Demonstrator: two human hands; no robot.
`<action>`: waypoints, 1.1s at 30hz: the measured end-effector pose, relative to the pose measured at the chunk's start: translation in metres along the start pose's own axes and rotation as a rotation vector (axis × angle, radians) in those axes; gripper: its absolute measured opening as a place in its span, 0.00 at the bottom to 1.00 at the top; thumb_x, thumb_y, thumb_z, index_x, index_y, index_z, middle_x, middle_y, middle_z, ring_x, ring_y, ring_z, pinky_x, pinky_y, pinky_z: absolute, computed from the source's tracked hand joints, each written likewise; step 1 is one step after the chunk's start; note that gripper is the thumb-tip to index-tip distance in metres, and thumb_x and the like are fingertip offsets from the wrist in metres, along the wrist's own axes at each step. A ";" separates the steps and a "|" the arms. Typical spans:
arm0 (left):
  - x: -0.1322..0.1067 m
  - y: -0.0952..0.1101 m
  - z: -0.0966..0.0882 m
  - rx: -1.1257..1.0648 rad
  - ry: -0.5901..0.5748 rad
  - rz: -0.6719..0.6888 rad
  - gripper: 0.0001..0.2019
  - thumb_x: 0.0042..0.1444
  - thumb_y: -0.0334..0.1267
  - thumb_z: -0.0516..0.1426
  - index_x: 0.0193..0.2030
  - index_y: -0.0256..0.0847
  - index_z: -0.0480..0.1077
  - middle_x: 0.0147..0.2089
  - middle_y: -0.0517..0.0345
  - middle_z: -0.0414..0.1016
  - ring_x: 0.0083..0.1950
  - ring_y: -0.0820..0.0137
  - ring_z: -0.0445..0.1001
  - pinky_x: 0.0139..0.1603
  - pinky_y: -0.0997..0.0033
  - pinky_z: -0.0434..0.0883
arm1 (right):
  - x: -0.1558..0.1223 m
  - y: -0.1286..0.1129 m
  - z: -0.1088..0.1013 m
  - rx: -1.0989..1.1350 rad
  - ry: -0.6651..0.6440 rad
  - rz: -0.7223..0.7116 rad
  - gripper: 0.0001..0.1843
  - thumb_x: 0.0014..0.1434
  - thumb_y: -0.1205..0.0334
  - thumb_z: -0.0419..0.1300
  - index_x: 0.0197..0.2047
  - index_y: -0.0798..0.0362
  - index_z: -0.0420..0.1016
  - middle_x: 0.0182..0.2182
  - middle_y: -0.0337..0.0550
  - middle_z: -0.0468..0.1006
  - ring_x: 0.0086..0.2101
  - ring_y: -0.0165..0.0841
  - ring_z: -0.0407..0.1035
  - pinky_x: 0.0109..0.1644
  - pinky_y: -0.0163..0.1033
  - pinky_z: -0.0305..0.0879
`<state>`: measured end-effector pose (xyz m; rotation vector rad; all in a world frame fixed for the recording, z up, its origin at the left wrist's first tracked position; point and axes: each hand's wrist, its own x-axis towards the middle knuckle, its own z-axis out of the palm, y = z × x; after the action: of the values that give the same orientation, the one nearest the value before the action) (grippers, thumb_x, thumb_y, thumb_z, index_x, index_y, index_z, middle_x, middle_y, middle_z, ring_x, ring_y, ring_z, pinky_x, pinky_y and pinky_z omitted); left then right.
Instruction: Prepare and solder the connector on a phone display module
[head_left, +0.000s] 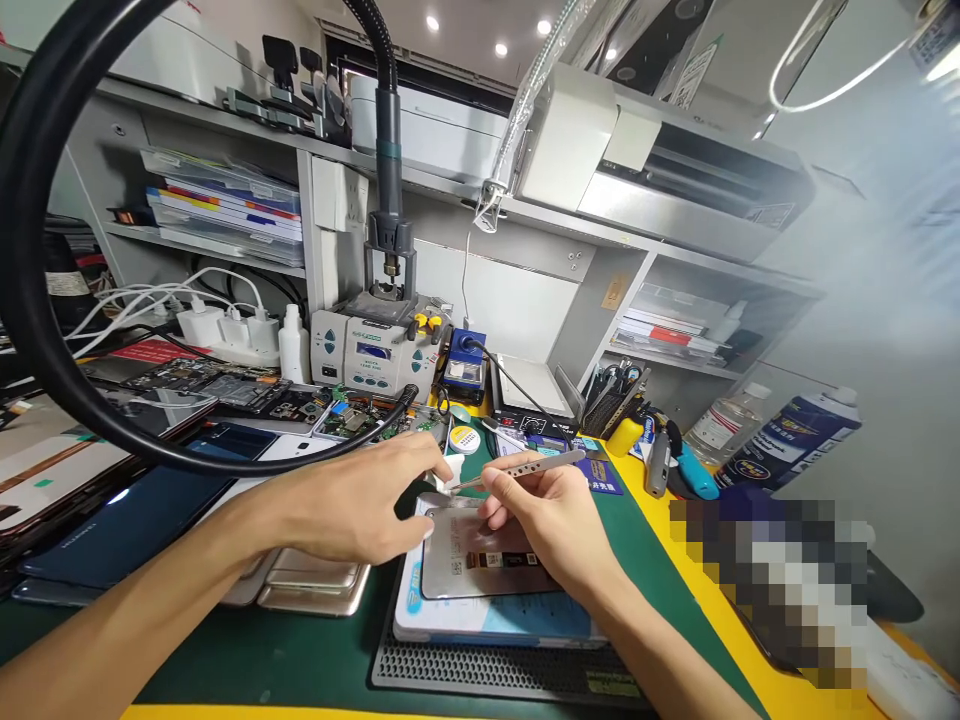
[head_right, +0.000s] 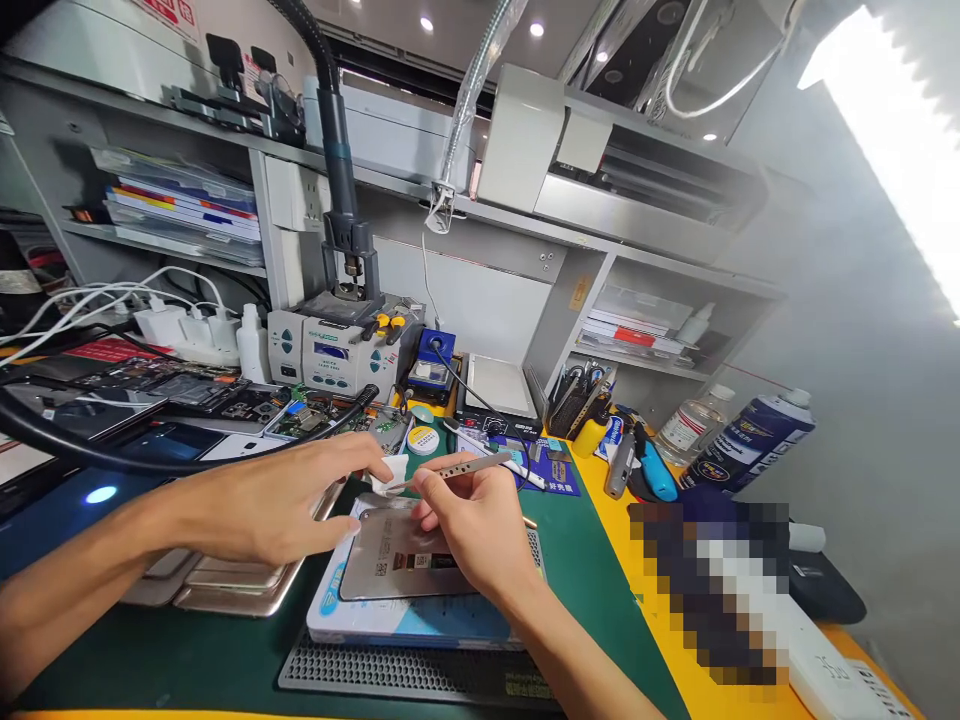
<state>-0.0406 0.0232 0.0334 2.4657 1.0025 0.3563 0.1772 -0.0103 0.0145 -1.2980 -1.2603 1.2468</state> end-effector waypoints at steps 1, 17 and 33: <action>0.000 0.000 -0.001 0.004 0.021 -0.009 0.18 0.55 0.38 0.56 0.53 0.46 0.70 0.52 0.55 0.73 0.51 0.62 0.73 0.52 0.67 0.69 | 0.000 -0.001 -0.001 -0.001 0.010 -0.008 0.22 0.50 0.44 0.70 0.35 0.56 0.77 0.22 0.41 0.77 0.22 0.31 0.70 0.27 0.36 0.70; 0.015 -0.006 0.008 -0.144 0.374 -0.113 0.12 0.63 0.46 0.55 0.45 0.46 0.76 0.48 0.59 0.81 0.42 0.65 0.76 0.41 0.67 0.72 | 0.007 -0.003 -0.010 0.220 0.035 -0.074 0.24 0.49 0.44 0.72 0.33 0.59 0.77 0.29 0.48 0.80 0.24 0.32 0.73 0.28 0.36 0.71; 0.021 -0.011 0.018 -0.155 0.503 -0.055 0.11 0.63 0.43 0.55 0.39 0.46 0.78 0.44 0.58 0.81 0.44 0.65 0.77 0.38 0.71 0.70 | 0.009 -0.003 -0.014 0.179 0.101 -0.096 0.26 0.50 0.41 0.70 0.31 0.59 0.74 0.27 0.49 0.81 0.23 0.32 0.73 0.27 0.36 0.71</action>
<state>-0.0250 0.0395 0.0143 2.2476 1.1791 1.0307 0.1904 -0.0004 0.0177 -1.1440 -1.1009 1.1828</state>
